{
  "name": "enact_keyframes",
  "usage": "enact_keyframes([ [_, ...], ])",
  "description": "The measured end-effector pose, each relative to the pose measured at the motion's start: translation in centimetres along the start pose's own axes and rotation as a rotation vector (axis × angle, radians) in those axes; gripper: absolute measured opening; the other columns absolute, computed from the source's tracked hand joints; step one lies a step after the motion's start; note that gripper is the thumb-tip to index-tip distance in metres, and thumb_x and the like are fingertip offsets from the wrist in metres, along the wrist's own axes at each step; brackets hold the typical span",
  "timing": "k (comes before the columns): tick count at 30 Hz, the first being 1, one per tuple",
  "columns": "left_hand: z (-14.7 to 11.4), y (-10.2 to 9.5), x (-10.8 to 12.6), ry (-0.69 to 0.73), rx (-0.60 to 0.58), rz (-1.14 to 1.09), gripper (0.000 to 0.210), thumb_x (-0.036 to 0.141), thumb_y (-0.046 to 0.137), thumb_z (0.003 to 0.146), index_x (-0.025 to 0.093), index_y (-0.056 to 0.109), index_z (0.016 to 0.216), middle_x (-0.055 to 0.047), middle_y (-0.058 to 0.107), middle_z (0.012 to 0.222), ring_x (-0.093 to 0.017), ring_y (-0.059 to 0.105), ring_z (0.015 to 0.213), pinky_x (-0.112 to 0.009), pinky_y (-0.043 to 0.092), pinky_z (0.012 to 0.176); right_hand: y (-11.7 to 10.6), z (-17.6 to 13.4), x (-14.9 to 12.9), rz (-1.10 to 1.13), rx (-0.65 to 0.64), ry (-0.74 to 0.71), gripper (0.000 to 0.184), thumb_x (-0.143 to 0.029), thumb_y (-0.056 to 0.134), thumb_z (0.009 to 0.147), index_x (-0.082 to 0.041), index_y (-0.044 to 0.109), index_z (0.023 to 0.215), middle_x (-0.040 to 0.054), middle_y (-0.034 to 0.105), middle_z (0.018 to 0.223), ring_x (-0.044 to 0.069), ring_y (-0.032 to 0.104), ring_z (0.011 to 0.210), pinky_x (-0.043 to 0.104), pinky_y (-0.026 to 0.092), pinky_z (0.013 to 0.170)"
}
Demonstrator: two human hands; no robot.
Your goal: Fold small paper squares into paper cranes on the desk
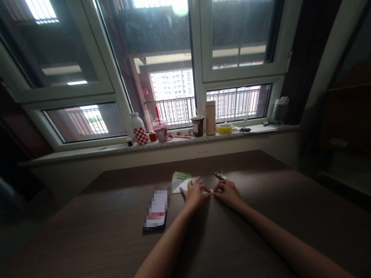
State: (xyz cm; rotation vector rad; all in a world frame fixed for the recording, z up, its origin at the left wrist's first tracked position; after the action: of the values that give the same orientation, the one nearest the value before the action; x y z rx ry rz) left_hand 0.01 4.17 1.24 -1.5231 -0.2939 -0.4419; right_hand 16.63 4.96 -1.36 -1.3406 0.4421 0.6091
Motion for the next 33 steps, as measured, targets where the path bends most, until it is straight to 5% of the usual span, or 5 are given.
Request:
enact_keyframes([
  [12,0.1,0.2,-0.5,0.024,-0.041,-0.021,0.016,0.037,0.068,0.083,0.040,0.074,0.097,0.007,0.036,0.159,-0.039,0.014,0.150,-0.081,-0.001,0.106,0.1,0.6,0.6,0.016,-0.031,0.020,0.016,-0.032,0.074,0.072,-0.026,0.078,0.086,0.0068,0.062,0.118,0.027,0.051,0.120,0.038,0.038,0.105],
  [33,-0.1,0.1,-1.5,0.012,-0.087,-0.005,0.025,0.039,0.063,0.084,0.049,0.073,0.105,0.006,0.036,0.159,-0.041,0.010,0.151,-0.082,-0.005,0.105,0.4,1.3,1.6,0.030,-0.090,-0.006,0.025,-0.021,0.070,0.070,-0.026,0.080,0.092,0.0079,0.063,0.119,0.026,0.052,0.121,0.038,0.036,0.108],
])
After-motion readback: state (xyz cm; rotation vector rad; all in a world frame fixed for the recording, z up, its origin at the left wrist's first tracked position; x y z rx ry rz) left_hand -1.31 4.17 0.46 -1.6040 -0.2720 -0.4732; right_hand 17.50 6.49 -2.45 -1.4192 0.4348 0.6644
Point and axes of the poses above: each hand's wrist, its own z-axis towards the middle knuckle, its own y-axis out of the palm, x = y × z, the point moved 3 cm from there along z, towards the middle knuckle
